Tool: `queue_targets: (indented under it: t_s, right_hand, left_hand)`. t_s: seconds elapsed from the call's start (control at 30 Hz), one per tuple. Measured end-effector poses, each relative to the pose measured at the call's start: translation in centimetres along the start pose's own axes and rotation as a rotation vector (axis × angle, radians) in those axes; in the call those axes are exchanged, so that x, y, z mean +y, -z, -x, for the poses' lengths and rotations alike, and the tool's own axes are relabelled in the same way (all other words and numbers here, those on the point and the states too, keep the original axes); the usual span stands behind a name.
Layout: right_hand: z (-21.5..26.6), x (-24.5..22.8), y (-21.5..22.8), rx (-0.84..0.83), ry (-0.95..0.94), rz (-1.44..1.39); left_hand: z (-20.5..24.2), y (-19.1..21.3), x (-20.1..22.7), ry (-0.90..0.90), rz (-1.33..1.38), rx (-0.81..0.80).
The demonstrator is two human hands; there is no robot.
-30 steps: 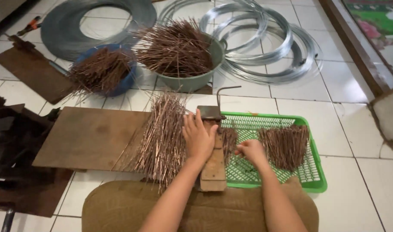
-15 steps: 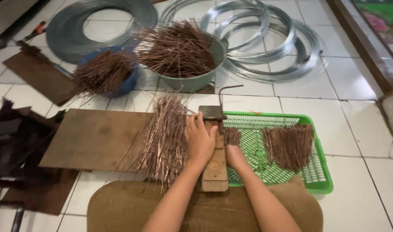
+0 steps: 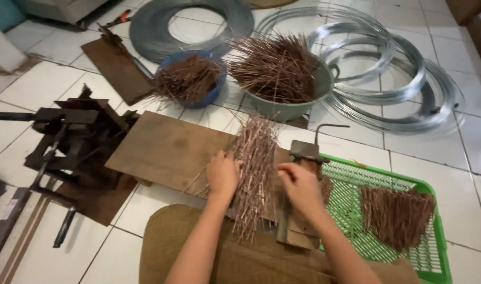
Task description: A person is manually bending thin metal rods into a hook shape using a specialized bending jig on a workshop floor.
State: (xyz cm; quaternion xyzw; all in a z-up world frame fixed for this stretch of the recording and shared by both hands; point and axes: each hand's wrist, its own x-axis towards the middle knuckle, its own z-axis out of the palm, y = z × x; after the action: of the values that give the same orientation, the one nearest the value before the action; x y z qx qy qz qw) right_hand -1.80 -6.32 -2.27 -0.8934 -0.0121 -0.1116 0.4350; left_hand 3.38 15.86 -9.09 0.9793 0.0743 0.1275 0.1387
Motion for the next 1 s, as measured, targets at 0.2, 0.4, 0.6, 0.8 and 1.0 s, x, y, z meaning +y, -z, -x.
queue_targets:
  t_s: [0.2, 0.4, 0.6, 0.8, 1.0]
  right_hand:
    - [-3.2, 0.2, -8.0, -0.276, 0.175, 0.231]
    - [-3.5, 1.1, -9.5, -0.194, 0.178, 0.241]
    - [-3.2, 2.3, -9.2, -0.200, 0.235, 0.062]
    - [-3.0, 1.8, -8.8, -0.150, 0.304, -0.008]
    - [-1.6, -7.1, -0.4, -0.136, 0.087, -0.493]
  left_hand:
    - [-1.5, -1.9, -1.4, 0.081, 0.154, -0.101]
    - [-1.4, 2.7, -0.1, 0.157, 0.288, -0.309]
    - [0.2, 5.7, 0.4, 0.104, 0.270, -0.323]
    - [3.9, 16.1, 1.3, 0.302, 0.681, -0.321]
    - [5.2, 14.8, 7.2, 0.203, 1.781, -0.404]
